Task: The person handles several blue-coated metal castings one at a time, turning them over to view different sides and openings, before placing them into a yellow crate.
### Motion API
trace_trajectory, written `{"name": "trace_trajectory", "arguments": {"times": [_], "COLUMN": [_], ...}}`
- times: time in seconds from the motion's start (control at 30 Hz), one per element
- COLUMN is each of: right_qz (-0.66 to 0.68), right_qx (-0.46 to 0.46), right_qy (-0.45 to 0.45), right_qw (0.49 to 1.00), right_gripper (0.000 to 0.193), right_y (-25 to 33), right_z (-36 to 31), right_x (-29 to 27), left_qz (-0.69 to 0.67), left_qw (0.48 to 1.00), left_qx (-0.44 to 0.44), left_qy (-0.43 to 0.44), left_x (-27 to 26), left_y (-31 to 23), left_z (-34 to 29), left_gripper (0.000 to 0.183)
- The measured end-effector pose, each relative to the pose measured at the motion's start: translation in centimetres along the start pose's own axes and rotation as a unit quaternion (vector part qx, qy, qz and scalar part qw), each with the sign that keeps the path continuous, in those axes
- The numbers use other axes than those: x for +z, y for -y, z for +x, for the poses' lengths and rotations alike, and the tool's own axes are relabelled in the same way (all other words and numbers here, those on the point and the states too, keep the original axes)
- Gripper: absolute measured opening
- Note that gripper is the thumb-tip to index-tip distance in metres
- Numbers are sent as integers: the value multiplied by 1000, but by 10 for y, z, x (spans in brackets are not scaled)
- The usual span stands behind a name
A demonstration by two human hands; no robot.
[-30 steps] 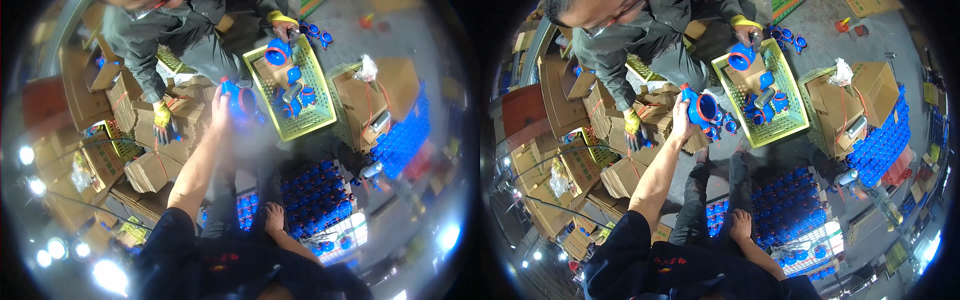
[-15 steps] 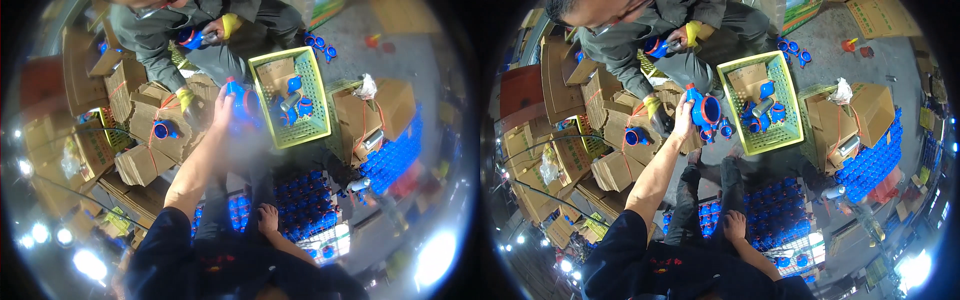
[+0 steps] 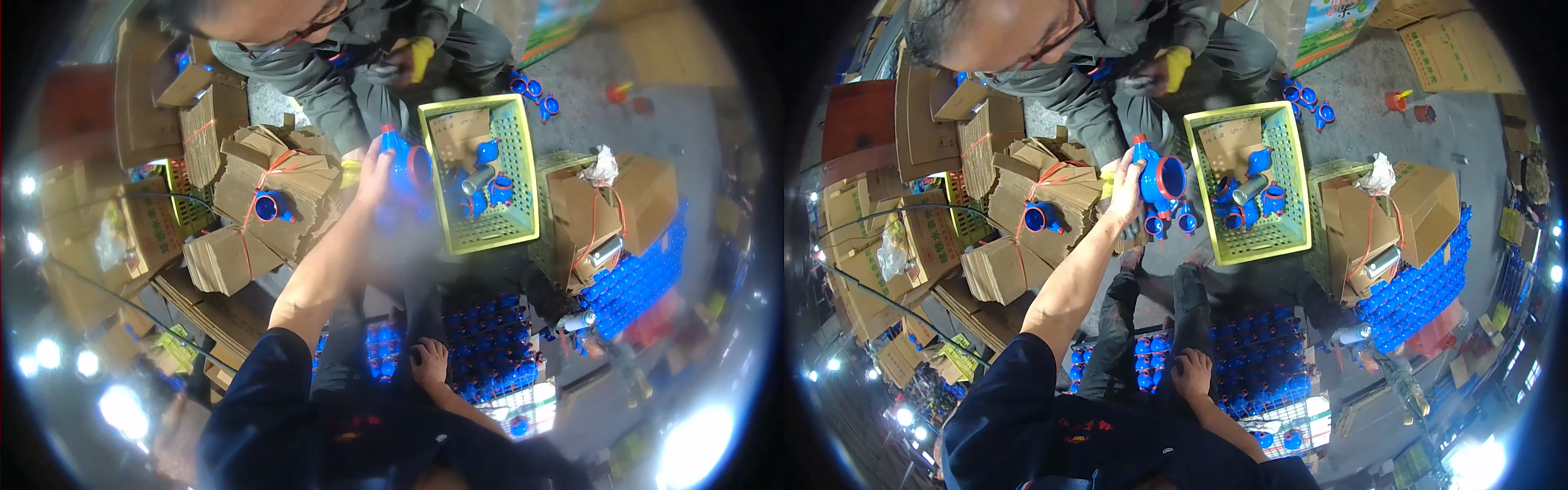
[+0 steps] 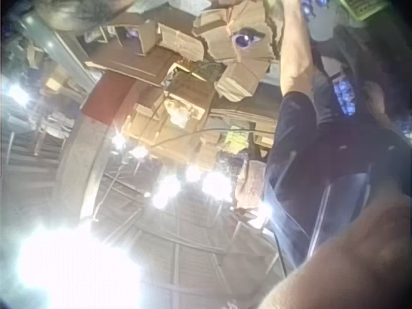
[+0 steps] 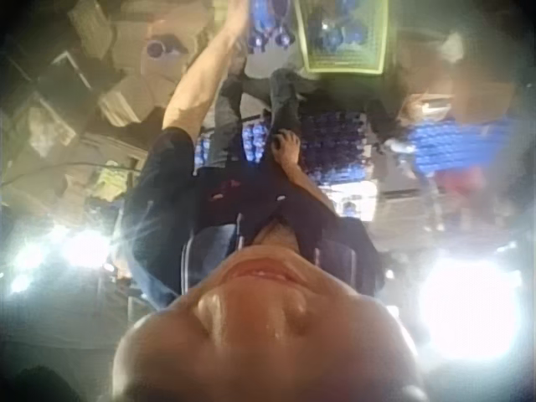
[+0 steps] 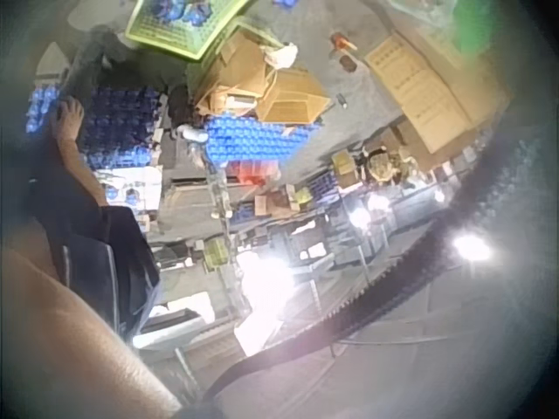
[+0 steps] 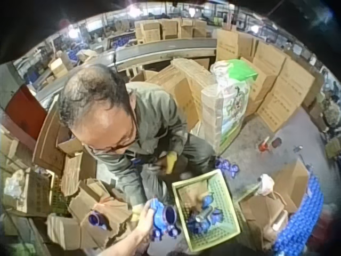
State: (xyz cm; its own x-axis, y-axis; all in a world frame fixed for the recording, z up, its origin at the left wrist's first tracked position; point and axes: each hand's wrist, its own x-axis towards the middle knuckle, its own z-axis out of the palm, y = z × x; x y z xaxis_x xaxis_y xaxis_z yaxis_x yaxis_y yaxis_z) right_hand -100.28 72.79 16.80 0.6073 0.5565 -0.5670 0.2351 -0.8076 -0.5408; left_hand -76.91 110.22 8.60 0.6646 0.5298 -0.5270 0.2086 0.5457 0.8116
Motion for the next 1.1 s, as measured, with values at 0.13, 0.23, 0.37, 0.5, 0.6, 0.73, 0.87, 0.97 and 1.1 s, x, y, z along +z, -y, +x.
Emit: {"name": "trace_trajectory", "arguments": {"times": [0.13, 0.23, 0.37, 0.5, 0.6, 0.73, 0.87, 0.97, 1.1], "right_qz": [4, 4, 0, -15, -20, -26, -43, -59, -82], "right_qx": [-6, -10, -29, -16, -12, -17, -26, -17, -19], "right_qy": [0, 0, -7, -5, 11, 23, 35, 44, 58], "right_qw": [1000, 1000, 1000, 1000, 1000, 999, 998, 997, 995], "right_gripper": [22, 22, 22, 22, 22, 23, 22, 22, 22], "right_y": [-8, -9, -13, -12, -6, -13, -13, -10, -10], "right_z": [-3, -3, -1, -4, -3, -7, -5, -2, 1], "right_x": [4, 2, 1, 8, 7, 13, 11, 13, 19], "left_qz": [46, 91, 74, 51, 114, 39, 15, 167, 264], "left_qw": [998, 994, 997, 998, 991, 996, 992, 961, 923], "left_qx": [47, 56, 27, 12, 55, 73, 105, 219, 280], "left_qy": [-8, 10, -11, -36, -32, 26, 62, 21, -8], "left_x": [-2, -8, -7, 22, 19, 19, 29, 39, -30], "left_y": [14, 21, 20, -12, -10, -8, -5, -25, -92], "left_z": [9, 16, 10, -13, -4, 3, 13, 7, -67], "left_gripper": [49, 53, 58, 55, 54, 55, 63, 66, 62]}}
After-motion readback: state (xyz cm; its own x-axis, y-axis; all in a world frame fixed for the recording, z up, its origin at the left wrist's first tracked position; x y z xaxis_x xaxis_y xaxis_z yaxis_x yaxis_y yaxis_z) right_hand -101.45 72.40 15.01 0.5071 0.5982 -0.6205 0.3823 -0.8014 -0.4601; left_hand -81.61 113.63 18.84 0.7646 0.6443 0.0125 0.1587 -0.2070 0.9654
